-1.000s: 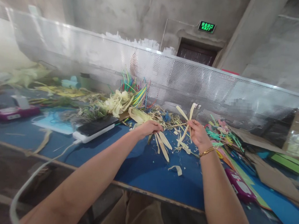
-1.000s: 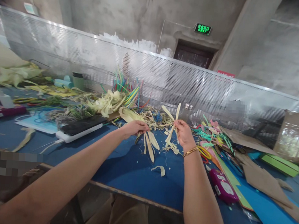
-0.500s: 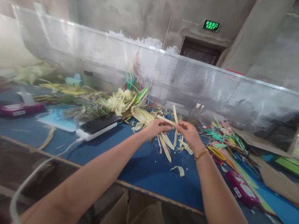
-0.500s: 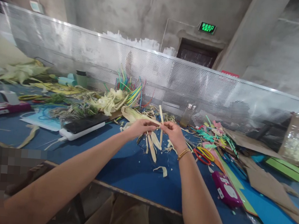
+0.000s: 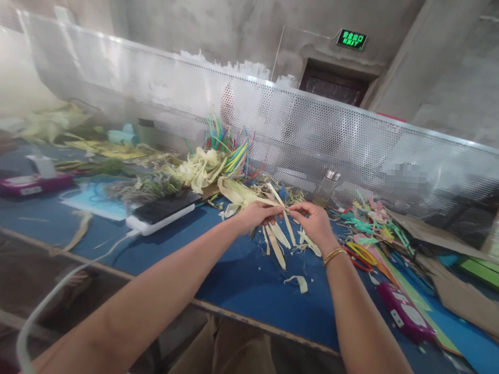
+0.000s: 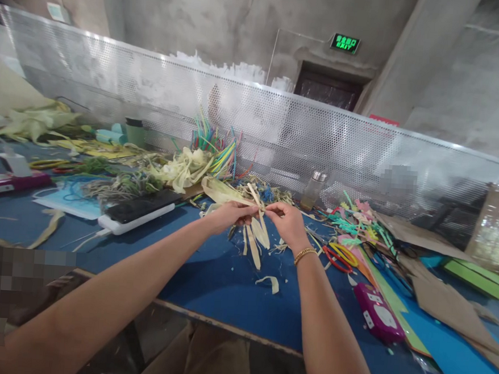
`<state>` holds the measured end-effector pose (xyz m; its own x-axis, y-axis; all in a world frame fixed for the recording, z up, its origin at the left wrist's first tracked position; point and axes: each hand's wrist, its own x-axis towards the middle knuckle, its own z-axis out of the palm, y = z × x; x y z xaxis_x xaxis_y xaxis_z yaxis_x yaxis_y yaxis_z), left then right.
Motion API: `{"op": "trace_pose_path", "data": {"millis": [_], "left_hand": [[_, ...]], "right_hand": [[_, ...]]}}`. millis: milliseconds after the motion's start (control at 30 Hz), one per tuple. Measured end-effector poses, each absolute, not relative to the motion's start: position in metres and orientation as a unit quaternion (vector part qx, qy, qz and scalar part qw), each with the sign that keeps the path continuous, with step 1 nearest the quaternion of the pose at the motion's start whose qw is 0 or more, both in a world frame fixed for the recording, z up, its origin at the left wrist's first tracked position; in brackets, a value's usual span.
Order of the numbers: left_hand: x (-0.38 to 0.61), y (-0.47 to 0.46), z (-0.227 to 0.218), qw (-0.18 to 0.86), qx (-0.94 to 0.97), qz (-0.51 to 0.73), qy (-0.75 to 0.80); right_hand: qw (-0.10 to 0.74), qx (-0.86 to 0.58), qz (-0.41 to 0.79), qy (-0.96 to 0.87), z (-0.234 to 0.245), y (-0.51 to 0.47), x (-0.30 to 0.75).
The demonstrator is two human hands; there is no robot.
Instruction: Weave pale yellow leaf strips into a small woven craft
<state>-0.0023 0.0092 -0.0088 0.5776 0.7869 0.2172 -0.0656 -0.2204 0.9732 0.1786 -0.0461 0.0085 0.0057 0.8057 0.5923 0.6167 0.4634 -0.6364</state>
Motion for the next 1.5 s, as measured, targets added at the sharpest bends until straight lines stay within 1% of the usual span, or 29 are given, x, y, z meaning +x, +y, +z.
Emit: {"op": "trace_pose_path", "data": {"millis": [167,333,433,700,967,1167,1500], "left_hand": [[0.0,0.008,-0.01,0.607,0.633,0.392,0.279],[0.001,0.009,-0.012,0.617,0.622,0.394,0.277],[0.001,0.008,-0.012,0.624,0.623,0.39,0.266],[0.001,0.008,-0.013,0.662,0.598,0.378,0.248],[0.004,0.01,-0.014,0.674,0.577,0.371,0.275],[0.008,0.009,-0.014,0.715,0.503,0.402,0.274],[0.01,0.008,-0.013,0.728,0.468,0.435,0.249]], "right_hand": [[0.471,-0.501,-0.005,-0.726,0.009,-0.047,0.174],[0.423,-0.506,-0.101,-0.745,0.011,-0.051,0.167],[0.403,-0.505,-0.135,-0.751,0.01,-0.053,0.164],[0.385,-0.489,-0.15,-0.768,0.01,-0.055,0.162],[0.378,-0.493,-0.17,-0.765,0.01,-0.054,0.162],[0.373,-0.497,-0.169,-0.765,0.01,-0.053,0.163],[0.406,-0.487,-0.188,-0.75,0.011,-0.057,0.157]]}}
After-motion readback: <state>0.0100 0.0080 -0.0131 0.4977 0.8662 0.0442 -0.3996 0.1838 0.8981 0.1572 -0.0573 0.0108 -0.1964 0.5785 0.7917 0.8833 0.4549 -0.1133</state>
